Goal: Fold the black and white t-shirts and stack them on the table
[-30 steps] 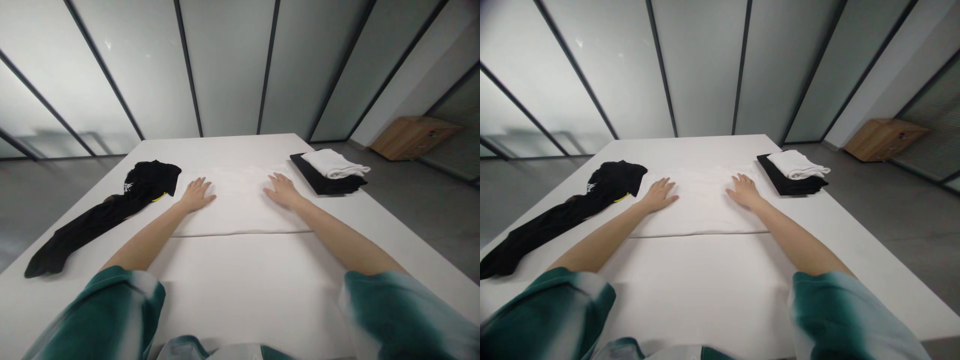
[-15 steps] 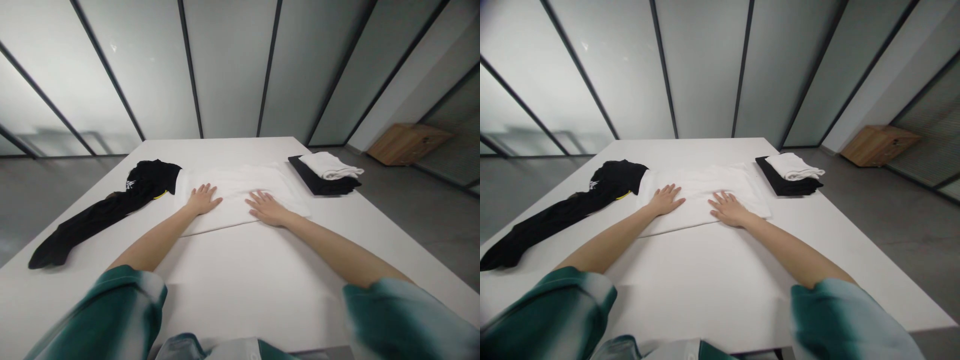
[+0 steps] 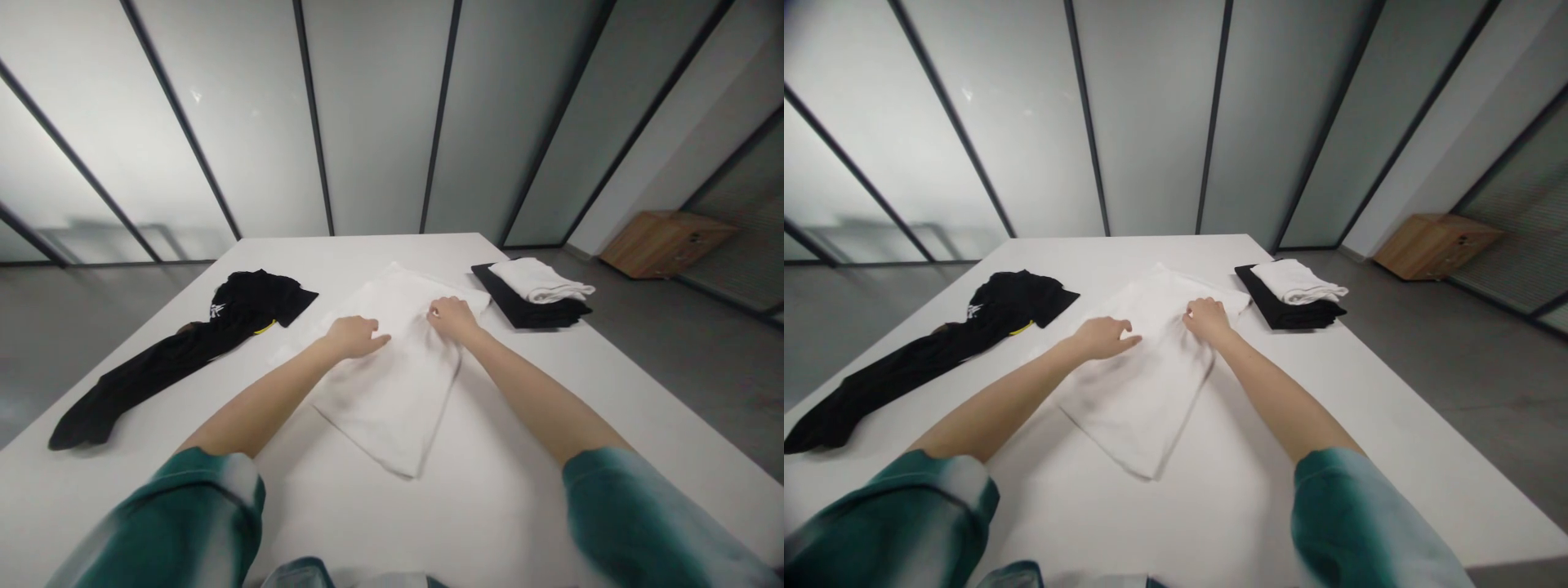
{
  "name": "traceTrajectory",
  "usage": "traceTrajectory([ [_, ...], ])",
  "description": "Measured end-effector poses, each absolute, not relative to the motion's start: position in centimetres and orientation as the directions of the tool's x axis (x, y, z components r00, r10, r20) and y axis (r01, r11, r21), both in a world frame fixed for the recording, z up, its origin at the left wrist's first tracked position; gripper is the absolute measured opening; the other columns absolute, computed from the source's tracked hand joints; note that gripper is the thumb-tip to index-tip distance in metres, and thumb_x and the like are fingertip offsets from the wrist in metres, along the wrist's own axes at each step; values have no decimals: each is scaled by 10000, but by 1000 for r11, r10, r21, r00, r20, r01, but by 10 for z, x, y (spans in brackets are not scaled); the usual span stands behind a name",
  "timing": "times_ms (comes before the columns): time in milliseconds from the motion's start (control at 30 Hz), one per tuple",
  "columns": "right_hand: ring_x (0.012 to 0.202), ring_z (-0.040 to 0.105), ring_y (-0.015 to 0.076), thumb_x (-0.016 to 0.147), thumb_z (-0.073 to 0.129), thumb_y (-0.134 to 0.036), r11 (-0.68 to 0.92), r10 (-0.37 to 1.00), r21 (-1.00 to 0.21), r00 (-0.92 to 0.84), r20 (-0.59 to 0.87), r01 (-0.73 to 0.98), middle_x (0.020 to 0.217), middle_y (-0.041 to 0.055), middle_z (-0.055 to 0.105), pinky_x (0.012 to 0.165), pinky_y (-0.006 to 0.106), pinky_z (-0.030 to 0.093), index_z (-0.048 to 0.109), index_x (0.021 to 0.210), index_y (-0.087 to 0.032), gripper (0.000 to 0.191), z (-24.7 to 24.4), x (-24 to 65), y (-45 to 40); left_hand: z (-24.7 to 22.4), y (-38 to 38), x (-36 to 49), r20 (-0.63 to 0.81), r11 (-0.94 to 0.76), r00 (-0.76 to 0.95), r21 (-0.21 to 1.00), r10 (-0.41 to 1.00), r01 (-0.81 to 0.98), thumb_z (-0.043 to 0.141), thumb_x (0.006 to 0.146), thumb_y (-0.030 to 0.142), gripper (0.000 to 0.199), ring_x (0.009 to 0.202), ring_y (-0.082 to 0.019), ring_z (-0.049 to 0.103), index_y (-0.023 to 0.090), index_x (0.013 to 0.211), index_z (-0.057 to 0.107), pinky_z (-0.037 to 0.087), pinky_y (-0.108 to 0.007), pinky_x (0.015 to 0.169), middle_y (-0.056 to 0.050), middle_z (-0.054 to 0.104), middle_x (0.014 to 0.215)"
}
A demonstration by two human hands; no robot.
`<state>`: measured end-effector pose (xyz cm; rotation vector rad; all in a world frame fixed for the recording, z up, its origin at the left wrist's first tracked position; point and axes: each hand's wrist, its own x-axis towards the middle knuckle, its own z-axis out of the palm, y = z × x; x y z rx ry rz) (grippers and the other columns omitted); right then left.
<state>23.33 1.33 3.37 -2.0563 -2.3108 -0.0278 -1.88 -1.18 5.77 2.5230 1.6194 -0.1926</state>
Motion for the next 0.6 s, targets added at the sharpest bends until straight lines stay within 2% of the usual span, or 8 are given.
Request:
traceTrajectory([
  [100, 1073, 647, 308, 963, 382, -382, -13, 1000, -1, 13, 16, 1000, 1111, 188, 717, 863, 395, 467, 720, 1102, -150, 433, 38, 244, -6, 50, 19, -33, -19, -286, 288, 72, 958, 956, 386, 955, 476, 486, 1148, -315, 623, 198, 1310, 568, 485, -410, 896, -155, 658, 1258],
  [167, 1040, 664, 315, 973, 364, -448, -88, 994, 20, 89, -64, 996, 1094, 204, 718, 819, 389, 475, 729, 1068, -137, 488, 36, 260, -18, 39, 39, -42, 7, -202, 202, 85, 979, 976, 385, 959, 407, 458, 1205, -315, 586, 172, 1312, 558, 478, -408, 922, -175, 610, 1324],
  [267, 1033, 665, 323, 975, 349, -523, -148, 980, 20, 150, -130, 989, 1091, 219, 711, 799, 383, 472, 733, 997, -122, 555, 30, 282, -33, 24, 63, -47, -2, -135, 136, 94, 991, 986, 364, 970, 396, 472, 1275, -330, 527, 116, 1288, 572, 449, -417, 985, -215, 579, 1338],
  [367, 1006, 665, 298, 965, 368, -571, -162, 982, -67, 154, -106, 985, 1071, 193, 709, 787, 359, 468, 708, 961, -141, 549, 20, 288, -46, 16, 80, -40, 3, -58, 59, 143, 998, 988, 434, 940, 484, 543, 1304, -354, 497, 88, 1278, 585, 433, -425, 1016, -248, 549, 1364],
  [433, 1038, 645, 293, 943, 428, -576, -151, 988, -104, 145, -59, 983, 1099, 185, 690, 806, 351, 465, 681, 966, -148, 498, 12, 283, -52, 13, 90, -32, -33, 8, -1, 217, 999, 976, 533, 886, 512, 584, 1300, -368, 506, 87, 1283, 586, 442, -428, 1011, -260, 547, 1372],
  [533, 1086, 608, 299, 924, 511, -458, -102, 994, -146, 105, 10, 984, 1138, 198, 659, 858, 361, 454, 640, 960, -147, 338, 3, 272, -54, 11, 103, -22, -126, 105, -58, 401, 990, 910, 656, 810, 373, 497, 1288, -388, 524, 94, 1219, 629, 433, -443, 1021, -259, 594, 1328],
  [600, 1026, 618, 281, 914, 519, -363, -103, 993, -282, 117, 33, 954, 1066, 175, 672, 851, 360, 457, 608, 937, -161, 222, 0, 269, -52, 12, 110, -20, -150, 141, -74, 506, 986, 851, 682, 772, 285, 423, 1292, -382, 527, 115, 1159, 659, 432, -431, 1021, -239, 629, 1292],
])
